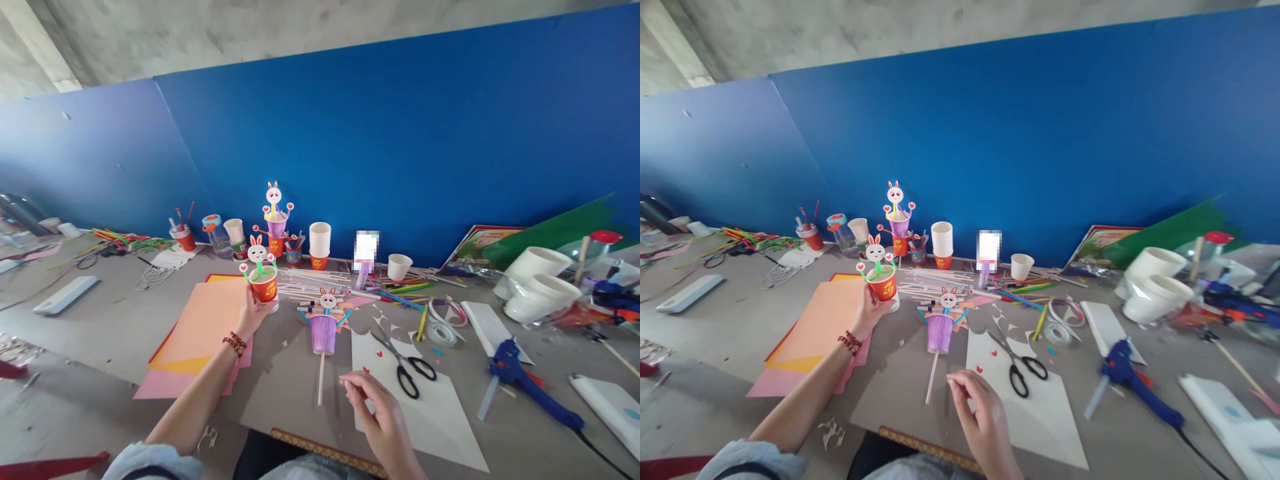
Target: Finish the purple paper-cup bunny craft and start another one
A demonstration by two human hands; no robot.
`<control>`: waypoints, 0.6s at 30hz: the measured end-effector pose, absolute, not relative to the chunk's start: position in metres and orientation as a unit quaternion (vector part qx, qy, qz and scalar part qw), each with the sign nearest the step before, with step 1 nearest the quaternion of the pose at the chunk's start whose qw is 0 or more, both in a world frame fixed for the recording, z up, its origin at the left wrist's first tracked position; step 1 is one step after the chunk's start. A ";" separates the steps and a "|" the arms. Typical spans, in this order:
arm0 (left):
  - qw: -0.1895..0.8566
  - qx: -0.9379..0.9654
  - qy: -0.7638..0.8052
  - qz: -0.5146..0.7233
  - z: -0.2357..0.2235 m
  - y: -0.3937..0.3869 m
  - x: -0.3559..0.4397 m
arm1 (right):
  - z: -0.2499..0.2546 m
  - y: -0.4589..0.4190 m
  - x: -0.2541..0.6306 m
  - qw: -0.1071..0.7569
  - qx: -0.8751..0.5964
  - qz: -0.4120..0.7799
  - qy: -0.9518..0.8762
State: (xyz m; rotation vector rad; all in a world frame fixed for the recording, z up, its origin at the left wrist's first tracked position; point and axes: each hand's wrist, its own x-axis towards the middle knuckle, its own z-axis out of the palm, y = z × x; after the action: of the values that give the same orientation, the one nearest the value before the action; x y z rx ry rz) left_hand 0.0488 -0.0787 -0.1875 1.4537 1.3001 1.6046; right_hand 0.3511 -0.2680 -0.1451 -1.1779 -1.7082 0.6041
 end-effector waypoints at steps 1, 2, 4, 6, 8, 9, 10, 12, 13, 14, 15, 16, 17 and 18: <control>0.302 0.549 0.491 0.606 -0.188 -0.078 0.049 | -0.145 -0.268 0.351 0.469 -0.481 0.247 -0.698; 0.301 0.549 0.491 0.605 -0.188 -0.078 0.049 | -0.145 -0.269 0.351 0.467 -0.482 0.246 -0.699; 0.297 0.551 0.492 0.605 -0.188 -0.076 0.048 | -0.144 -0.270 0.352 0.468 -0.484 0.242 -0.699; 0.292 0.552 0.494 0.605 -0.188 -0.074 0.047 | -0.144 -0.271 0.353 0.473 -0.486 0.238 -0.696; 0.288 0.551 0.496 0.607 -0.188 -0.072 0.046 | -0.144 -0.271 0.354 0.477 -0.485 0.238 -0.693; 0.287 0.550 0.497 0.608 -0.188 -0.071 0.046 | -0.144 -0.271 0.355 0.479 -0.485 0.238 -0.692; 0.286 0.548 0.497 0.609 -0.188 -0.071 0.046 | -0.144 -0.271 0.355 0.479 -0.485 0.240 -0.691; 0.285 0.548 0.496 0.609 -0.189 -0.071 0.046 | -0.145 -0.271 0.354 0.476 -0.487 0.245 -0.691; 0.286 0.550 0.495 0.609 -0.190 -0.071 0.046 | -0.145 -0.271 0.354 0.474 -0.488 0.247 -0.690; 0.287 0.552 0.493 0.608 -0.190 -0.072 0.046 | -0.146 -0.271 0.354 0.473 -0.488 0.248 -0.691; 0.288 0.556 0.491 0.606 -0.190 -0.072 0.046 | -0.146 -0.272 0.353 0.470 -0.489 0.249 -0.691; 0.289 0.559 0.488 0.604 -0.190 -0.073 0.046 | -0.146 -0.272 0.353 0.469 -0.489 0.250 -0.692; 0.289 0.563 0.487 0.602 -0.190 -0.073 0.046 | -0.146 -0.273 0.353 0.468 -0.488 0.251 -0.693; 0.289 0.566 0.486 0.600 -0.189 -0.073 0.046 | -0.146 -0.273 0.353 0.467 -0.486 0.252 -0.694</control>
State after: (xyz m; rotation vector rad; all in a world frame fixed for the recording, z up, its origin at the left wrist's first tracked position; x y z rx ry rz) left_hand 0.0459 -0.0734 -0.1893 1.5098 1.2983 1.6015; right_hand 0.3529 -0.2730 -0.1459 -1.1937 -1.7035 0.6191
